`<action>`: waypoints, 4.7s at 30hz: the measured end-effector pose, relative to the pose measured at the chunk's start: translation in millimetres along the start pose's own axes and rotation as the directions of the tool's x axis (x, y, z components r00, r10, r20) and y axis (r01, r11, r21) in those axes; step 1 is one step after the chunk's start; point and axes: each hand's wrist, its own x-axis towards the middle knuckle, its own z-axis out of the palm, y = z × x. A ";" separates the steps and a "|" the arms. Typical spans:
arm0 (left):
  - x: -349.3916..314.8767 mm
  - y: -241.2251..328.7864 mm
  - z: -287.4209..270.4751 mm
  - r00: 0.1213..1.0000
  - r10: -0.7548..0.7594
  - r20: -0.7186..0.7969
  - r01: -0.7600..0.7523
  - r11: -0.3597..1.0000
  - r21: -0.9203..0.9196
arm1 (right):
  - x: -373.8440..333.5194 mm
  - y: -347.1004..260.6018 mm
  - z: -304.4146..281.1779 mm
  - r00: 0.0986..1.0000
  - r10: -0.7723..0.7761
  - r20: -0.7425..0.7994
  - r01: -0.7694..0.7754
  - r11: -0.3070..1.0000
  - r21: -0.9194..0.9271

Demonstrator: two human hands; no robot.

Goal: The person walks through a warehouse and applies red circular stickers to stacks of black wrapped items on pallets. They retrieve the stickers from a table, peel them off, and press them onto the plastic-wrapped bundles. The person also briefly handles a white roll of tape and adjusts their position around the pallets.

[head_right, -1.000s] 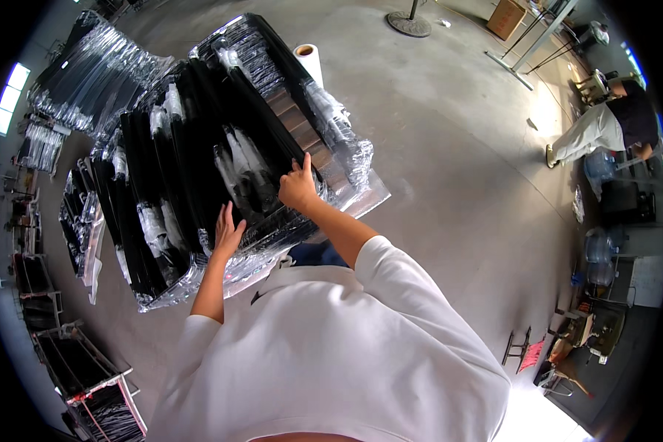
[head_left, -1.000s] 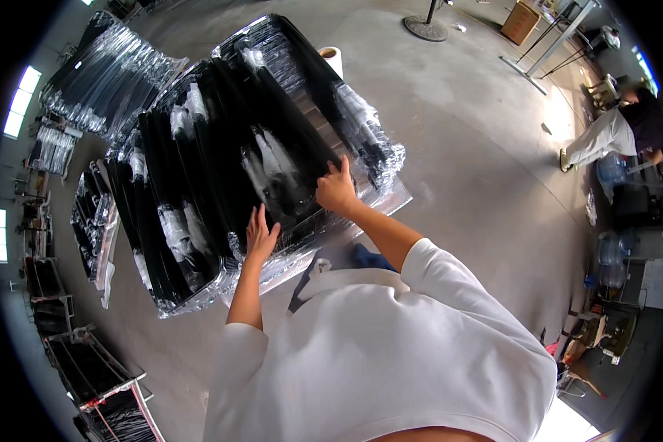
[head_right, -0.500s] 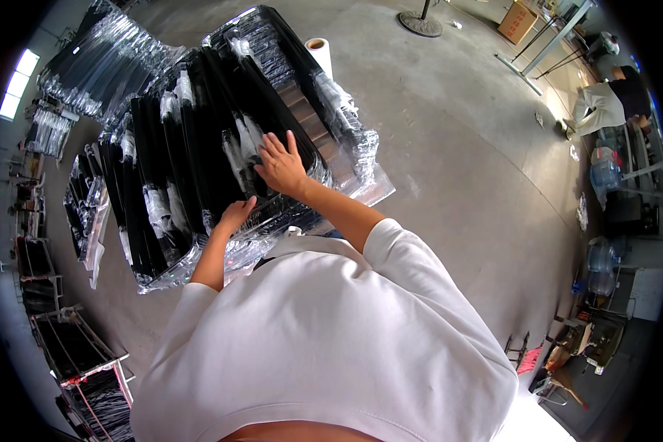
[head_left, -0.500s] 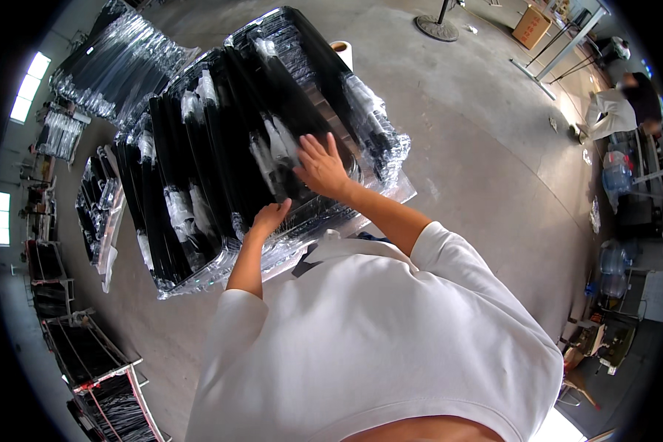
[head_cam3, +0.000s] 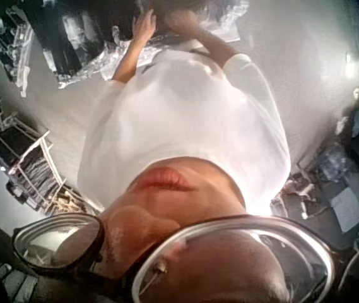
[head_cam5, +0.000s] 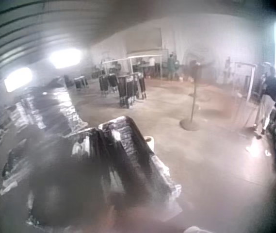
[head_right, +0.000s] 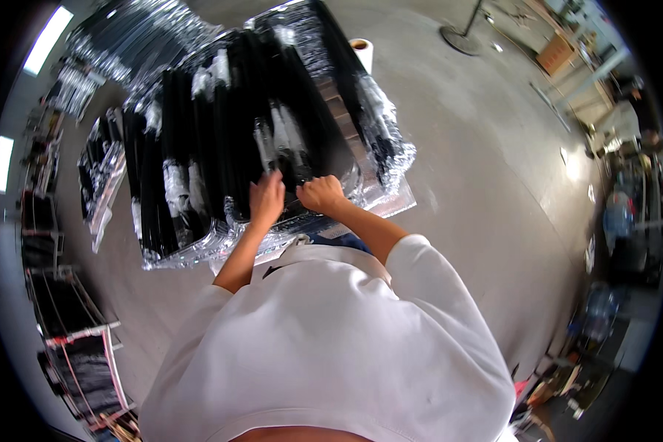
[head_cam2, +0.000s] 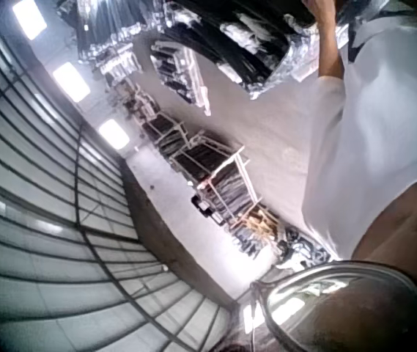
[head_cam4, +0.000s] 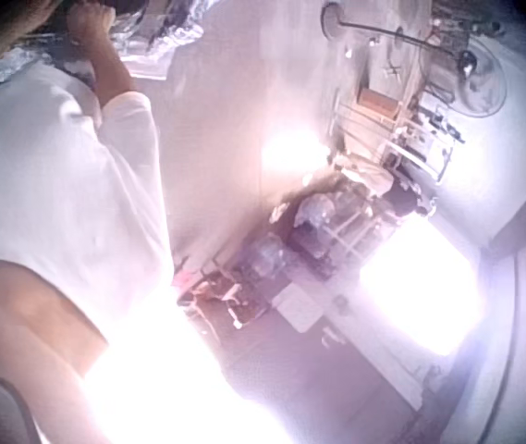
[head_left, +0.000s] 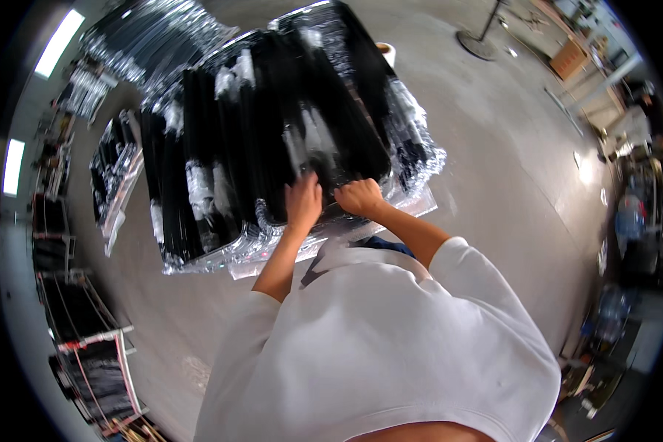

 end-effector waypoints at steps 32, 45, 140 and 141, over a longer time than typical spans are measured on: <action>-3.8 4.0 -13.2 0.928 -0.191 0.321 0.278 0.927 -0.252 | 18.8 -13.3 3.2 0.998 0.059 -0.002 -0.057 0.974 0.219; -1.1 -3.4 -4.0 0.886 -0.206 0.415 0.320 0.920 -0.226 | 18.8 -24.9 -14.4 0.981 0.051 -0.188 -0.039 0.997 0.064; -10.6 -2.8 1.4 0.997 0.003 0.076 0.015 0.971 -0.240 | -28.8 -52.1 17.9 0.865 0.213 -0.454 -0.221 0.975 0.036; -13.0 -0.8 -2.2 0.997 -0.002 0.084 0.021 0.975 -0.222 | -32.5 -57.2 15.2 0.858 0.219 -0.465 -0.233 0.972 0.028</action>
